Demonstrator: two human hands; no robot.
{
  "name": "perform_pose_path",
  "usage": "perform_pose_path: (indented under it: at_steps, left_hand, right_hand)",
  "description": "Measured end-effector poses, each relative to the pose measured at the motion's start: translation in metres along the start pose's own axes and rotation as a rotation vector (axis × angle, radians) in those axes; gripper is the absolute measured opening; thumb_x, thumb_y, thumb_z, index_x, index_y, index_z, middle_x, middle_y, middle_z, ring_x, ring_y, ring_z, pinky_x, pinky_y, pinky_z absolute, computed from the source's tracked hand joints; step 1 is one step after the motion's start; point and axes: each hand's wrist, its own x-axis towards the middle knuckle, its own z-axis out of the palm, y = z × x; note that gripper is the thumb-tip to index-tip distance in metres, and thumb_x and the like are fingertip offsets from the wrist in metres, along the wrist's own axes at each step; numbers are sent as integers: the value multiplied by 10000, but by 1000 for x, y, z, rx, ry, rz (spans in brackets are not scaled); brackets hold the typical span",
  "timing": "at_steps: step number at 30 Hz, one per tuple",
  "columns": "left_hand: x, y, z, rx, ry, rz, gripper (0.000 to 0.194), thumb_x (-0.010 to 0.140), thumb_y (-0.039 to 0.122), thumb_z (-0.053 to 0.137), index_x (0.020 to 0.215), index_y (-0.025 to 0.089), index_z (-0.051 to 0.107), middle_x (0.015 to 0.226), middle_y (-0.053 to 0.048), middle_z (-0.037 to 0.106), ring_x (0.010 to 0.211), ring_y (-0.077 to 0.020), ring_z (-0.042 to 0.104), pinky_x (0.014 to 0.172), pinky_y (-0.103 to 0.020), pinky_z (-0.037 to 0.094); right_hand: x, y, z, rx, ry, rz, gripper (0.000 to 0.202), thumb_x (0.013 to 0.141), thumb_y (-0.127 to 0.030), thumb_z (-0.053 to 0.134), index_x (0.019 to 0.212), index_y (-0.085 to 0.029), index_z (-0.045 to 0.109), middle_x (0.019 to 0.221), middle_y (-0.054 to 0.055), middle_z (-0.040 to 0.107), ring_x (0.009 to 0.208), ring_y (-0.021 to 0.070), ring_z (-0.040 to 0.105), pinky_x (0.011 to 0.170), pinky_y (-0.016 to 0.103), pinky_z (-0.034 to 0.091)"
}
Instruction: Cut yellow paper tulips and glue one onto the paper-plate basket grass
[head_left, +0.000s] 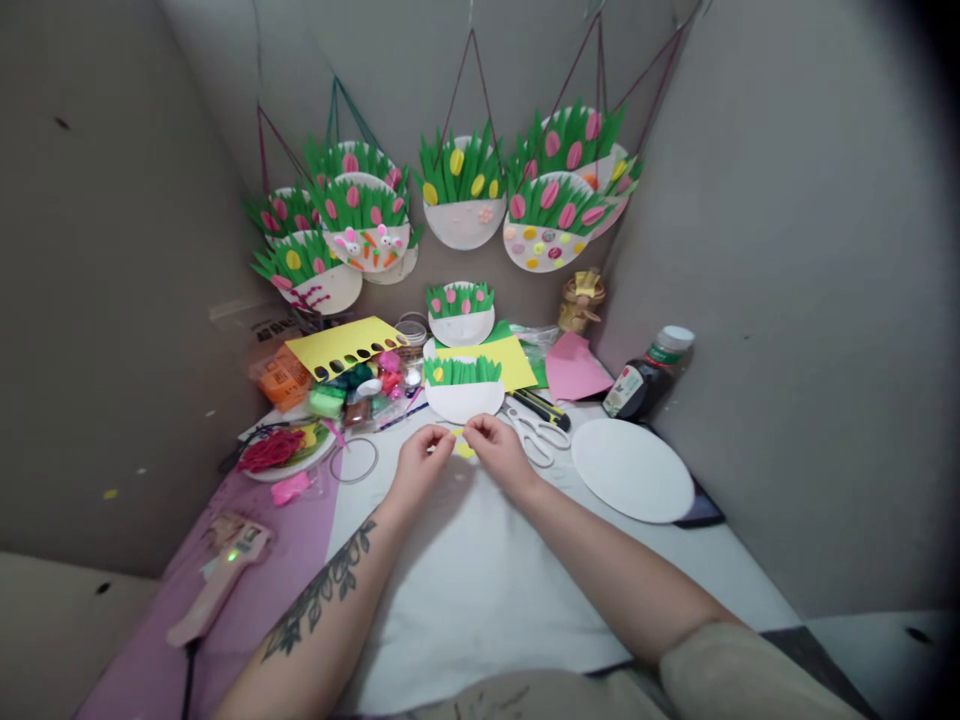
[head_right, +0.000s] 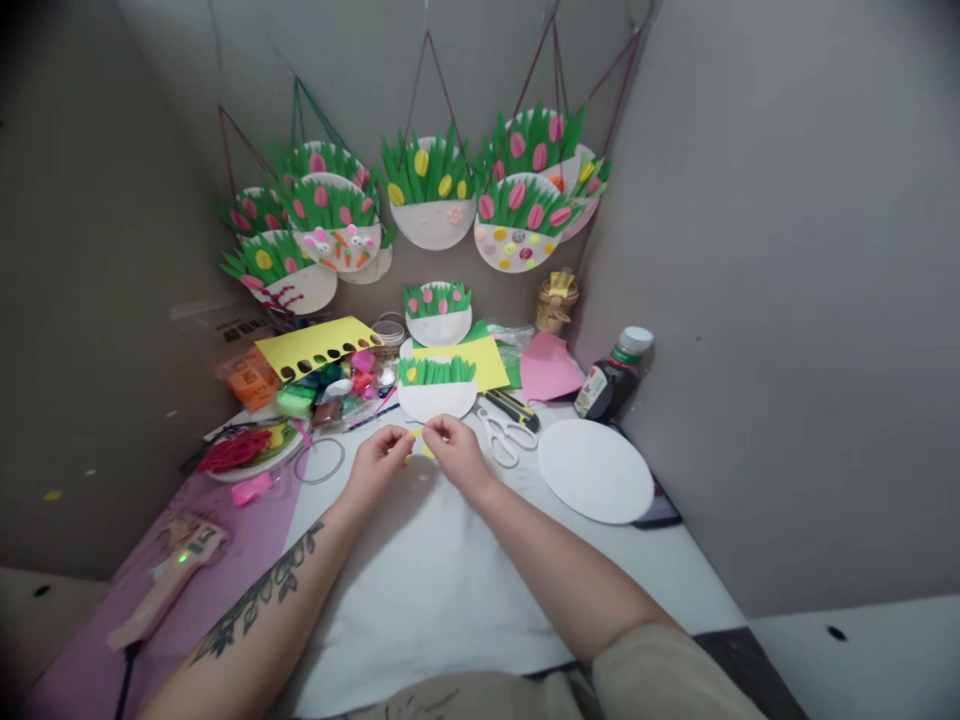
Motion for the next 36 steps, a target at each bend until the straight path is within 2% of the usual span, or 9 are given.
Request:
perform_pose_path:
  at_steps: [3, 6, 10, 16, 24, 29, 33, 36]
  left_hand:
    - [0, -1, 0, 57, -50, 7, 177, 761, 311, 556, 729, 143, 601, 708, -10, 604, 662, -116, 529, 585, -201, 402]
    - [0, -2, 0, 73, -45, 2, 189, 767, 320, 552, 734, 141, 605, 713, -11, 611, 669, -118, 529, 605, -207, 402]
    - [1, -4, -1, 77, -31, 16, 224, 775, 351, 547, 721, 140, 596, 688, -6, 595, 661, -120, 520, 615, -214, 399]
    - [1, 0, 0, 13, -67, -19, 200, 750, 333, 570, 684, 144, 574, 646, 16, 564, 619, -105, 491, 598, -206, 384]
    - [-1, -2, 0, 14, -47, -39, 198, 745, 328, 556, 658, 150, 555, 622, 21, 548, 578, -97, 464, 546, -196, 361]
    - [1, -6, 2, 56, -49, -25, 198, 745, 327, 539, 675, 145, 575, 646, 5, 578, 613, -112, 503, 589, -211, 391]
    - [-1, -5, 2, 75, -76, -27, 149, 727, 269, 524, 687, 144, 593, 671, -10, 603, 638, -124, 528, 609, -220, 410]
    - [-1, -3, 2, 91, -75, -15, 179, 734, 305, 537, 711, 143, 611, 687, -21, 617, 648, -131, 539, 606, -223, 415]
  right_hand:
    - [2, 1, -1, 68, 23, 64, 146, 741, -303, 559, 678, -174, 531, 577, -43, 479, 537, 97, 411, 530, 221, 344]
    - [2, 2, 0, 120, -4, 105, 162, 738, -331, 566, 703, -176, 538, 557, -53, 472, 492, 89, 380, 496, 220, 317]
    - [-1, 1, 3, 88, -58, 68, 151, 725, -307, 583, 680, -165, 557, 570, -46, 473, 526, 90, 396, 518, 220, 319]
    - [-2, 0, 5, 74, -40, 88, 139, 729, -274, 554, 640, -173, 522, 521, -60, 426, 494, 81, 360, 482, 210, 291]
    - [9, 7, -3, 291, 89, 167, 188, 693, -332, 604, 653, -185, 493, 488, -80, 387, 414, 59, 300, 400, 196, 221]
    - [1, 5, 3, 157, -43, 112, 178, 719, -336, 587, 674, -167, 556, 527, -55, 454, 456, 72, 355, 436, 206, 267]
    - [1, 4, 4, 118, 22, 104, 185, 722, -330, 576, 639, -171, 528, 505, -57, 433, 476, 82, 354, 466, 210, 288]
    - [3, 3, 1, 87, 24, 111, 199, 719, -346, 577, 638, -172, 523, 509, -54, 425, 487, 88, 353, 473, 214, 292]
